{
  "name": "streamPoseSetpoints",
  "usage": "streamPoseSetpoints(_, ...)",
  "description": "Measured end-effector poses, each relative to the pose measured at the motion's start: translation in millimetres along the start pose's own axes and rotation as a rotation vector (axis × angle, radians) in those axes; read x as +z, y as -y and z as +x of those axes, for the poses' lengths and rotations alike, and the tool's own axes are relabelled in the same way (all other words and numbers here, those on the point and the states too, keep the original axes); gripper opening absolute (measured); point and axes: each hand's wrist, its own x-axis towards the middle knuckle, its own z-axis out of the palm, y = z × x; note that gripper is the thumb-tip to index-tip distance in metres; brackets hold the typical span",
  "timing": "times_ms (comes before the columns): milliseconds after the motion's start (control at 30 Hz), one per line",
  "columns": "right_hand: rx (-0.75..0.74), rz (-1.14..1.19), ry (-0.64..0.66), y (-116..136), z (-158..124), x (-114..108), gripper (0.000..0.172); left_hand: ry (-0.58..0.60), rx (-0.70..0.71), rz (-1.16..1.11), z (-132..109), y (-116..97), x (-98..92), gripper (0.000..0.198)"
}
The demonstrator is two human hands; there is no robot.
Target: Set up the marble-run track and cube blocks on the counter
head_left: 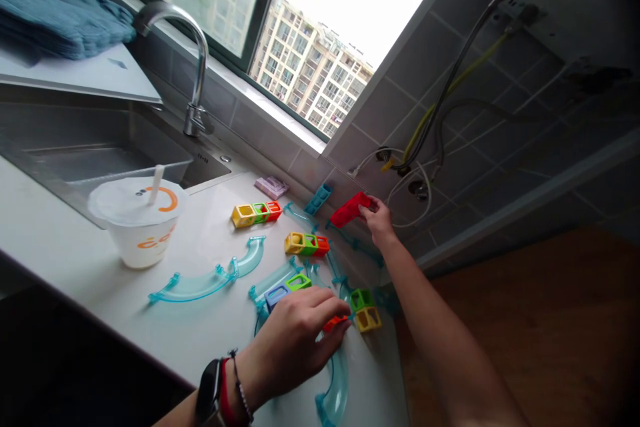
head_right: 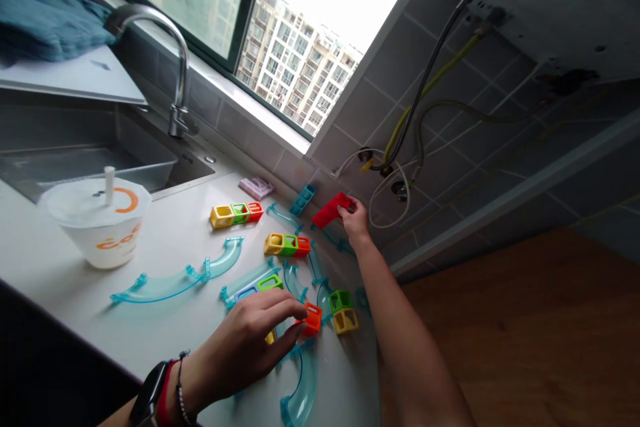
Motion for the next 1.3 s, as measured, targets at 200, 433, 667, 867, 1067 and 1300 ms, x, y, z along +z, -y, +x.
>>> streamPoseSetpoints(200, 0.044, -0.107, 0.061, -25.4, 46.5, 32.6, 0.024, -0.009, 0.004, 0.003, 3.3, 9.2, -2.9, 0.012)
streamPoseSetpoints(433, 0.061, -0.139, 0.085, -50.7, 63.0, 46.3, 0.028, 0.034, -0.056, -0.007, 5.2, 16.8, -8.0, 0.015)
streamPoseSetpoints(667, 0.068, -0.15, 0.118, -70.0, 67.4, 50.2, 0.03, 0.052, -0.098, -0.013, 6.3, 21.6, -6.1, 0.013)
streamPoseSetpoints(867, 0.057, -0.164, 0.159, -81.8, 70.8, 51.9, 0.033, 0.043, -0.099, -0.047, 9.4, 23.4, -0.8, 0.015)
streamPoseSetpoints(1067, 0.074, -0.175, 0.173, -91.9, 75.8, 52.6, 0.033, 0.021, -0.091, -0.05, 9.7, 26.7, 2.5, 0.014)
streamPoseSetpoints(1300, 0.073, -0.177, 0.188, -100.5, 81.9, 51.3, 0.035, 0.019, -0.095, -0.037, 10.5, 26.9, 3.3, 0.013)
